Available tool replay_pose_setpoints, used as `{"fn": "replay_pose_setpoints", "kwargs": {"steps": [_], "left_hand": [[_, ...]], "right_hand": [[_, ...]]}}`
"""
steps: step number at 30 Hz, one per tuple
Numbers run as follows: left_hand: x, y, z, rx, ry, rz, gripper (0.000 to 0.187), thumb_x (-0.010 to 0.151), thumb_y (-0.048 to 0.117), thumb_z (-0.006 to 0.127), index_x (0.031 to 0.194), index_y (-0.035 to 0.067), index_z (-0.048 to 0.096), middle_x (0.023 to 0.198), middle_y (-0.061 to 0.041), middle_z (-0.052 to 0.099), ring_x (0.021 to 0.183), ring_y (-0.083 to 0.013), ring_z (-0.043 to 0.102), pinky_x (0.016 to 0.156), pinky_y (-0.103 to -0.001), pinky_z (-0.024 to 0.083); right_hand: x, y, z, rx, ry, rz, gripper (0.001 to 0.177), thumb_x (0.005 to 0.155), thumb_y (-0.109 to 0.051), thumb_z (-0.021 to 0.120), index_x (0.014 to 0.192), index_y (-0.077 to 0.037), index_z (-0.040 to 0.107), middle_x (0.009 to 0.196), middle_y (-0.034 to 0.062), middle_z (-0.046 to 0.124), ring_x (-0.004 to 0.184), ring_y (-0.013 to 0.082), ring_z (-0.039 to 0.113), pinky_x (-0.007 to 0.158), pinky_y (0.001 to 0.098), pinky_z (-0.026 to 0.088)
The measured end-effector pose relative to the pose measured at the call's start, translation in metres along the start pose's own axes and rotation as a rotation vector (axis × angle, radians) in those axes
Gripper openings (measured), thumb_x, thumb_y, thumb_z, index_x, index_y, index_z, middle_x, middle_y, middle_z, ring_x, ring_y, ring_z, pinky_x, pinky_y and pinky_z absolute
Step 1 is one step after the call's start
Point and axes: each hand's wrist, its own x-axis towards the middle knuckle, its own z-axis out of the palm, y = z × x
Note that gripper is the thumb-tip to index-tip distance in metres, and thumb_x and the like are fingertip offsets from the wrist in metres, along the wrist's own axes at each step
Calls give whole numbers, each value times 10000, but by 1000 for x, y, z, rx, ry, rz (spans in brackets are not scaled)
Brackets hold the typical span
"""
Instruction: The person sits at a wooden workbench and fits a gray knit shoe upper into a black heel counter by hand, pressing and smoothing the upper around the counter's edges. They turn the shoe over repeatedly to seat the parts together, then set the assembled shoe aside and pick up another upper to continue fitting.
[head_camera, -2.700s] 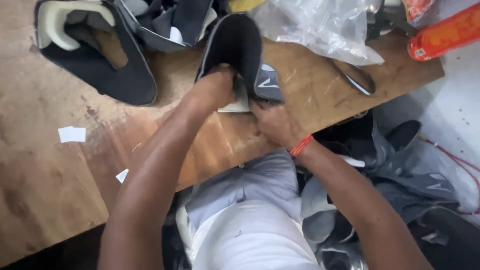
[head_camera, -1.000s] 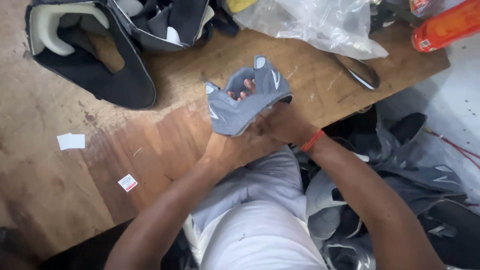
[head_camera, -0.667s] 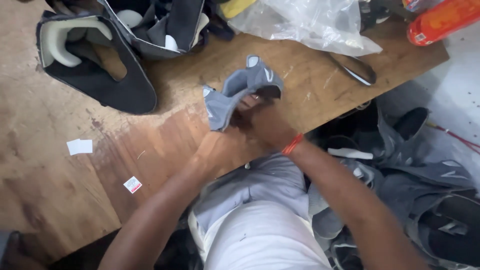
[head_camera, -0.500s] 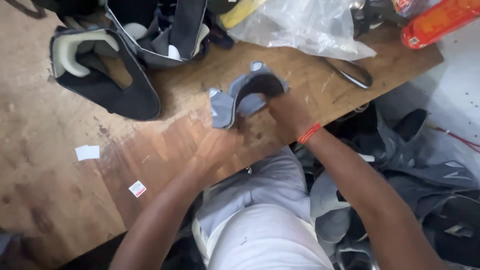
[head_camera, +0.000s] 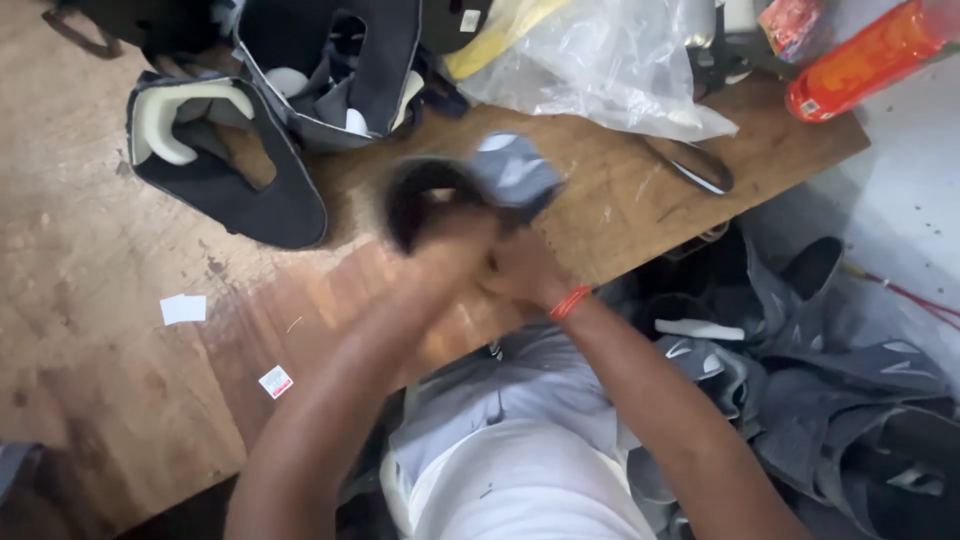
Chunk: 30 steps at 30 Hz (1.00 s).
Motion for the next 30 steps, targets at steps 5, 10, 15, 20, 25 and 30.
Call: {"fn": "replay_pose_setpoints", "kwargs": {"steps": [5,10,15,20,25,30], "left_hand": [[-10,-31,17,-5,20,-91,354,979,20,508,1316,-8,612,1320,-250,651,1181,-370,674,978,-463,536],[-20,-32,18,-155,182,-110,321,943,15,504,1238,-8,630,1241,-274,665,1129,-418,672,967,-471,539],[-19,-30,-9,-216,-1,-271,412,1003,57,462,1402,13,555,1434,-256,581,1315,-394,600,1117,-453,483],[-10,-10,5,-354,96,-263,382,994,108,493,1358,24,571,1373,-242,598,1274,-393,607,1076,-448,488],[-6,-5,14,-507,250,-300,357,985,159,525,1314,34,587,1312,-229,615,1233,-393,613,1036,-442,493],[15,2,19,-656,393,-305,340,977,209,558,1270,44,602,1250,-216,632,1192,-392,620,995,-437,498]], "right_hand": [[20,-14,-1,-76,-11,261,437,903,-343,659,1276,-115,656,1059,230,722,939,431,682,808,506,539],[27,2,-6,86,-69,379,330,1015,-392,629,1046,-91,761,972,200,729,906,416,688,759,496,535],[21,16,-5,50,-12,165,285,931,-274,680,1095,-49,740,1050,218,722,966,430,673,802,493,542],[0,38,13,12,45,45,392,795,-117,666,1175,-43,728,1134,239,706,1044,448,658,866,502,542],[-5,30,12,-28,-30,132,337,806,-113,672,1128,-34,733,1056,239,706,1003,456,655,877,524,530],[-5,15,-14,30,56,183,323,810,-113,649,1108,-6,716,1051,258,708,995,452,662,847,498,534]]}}
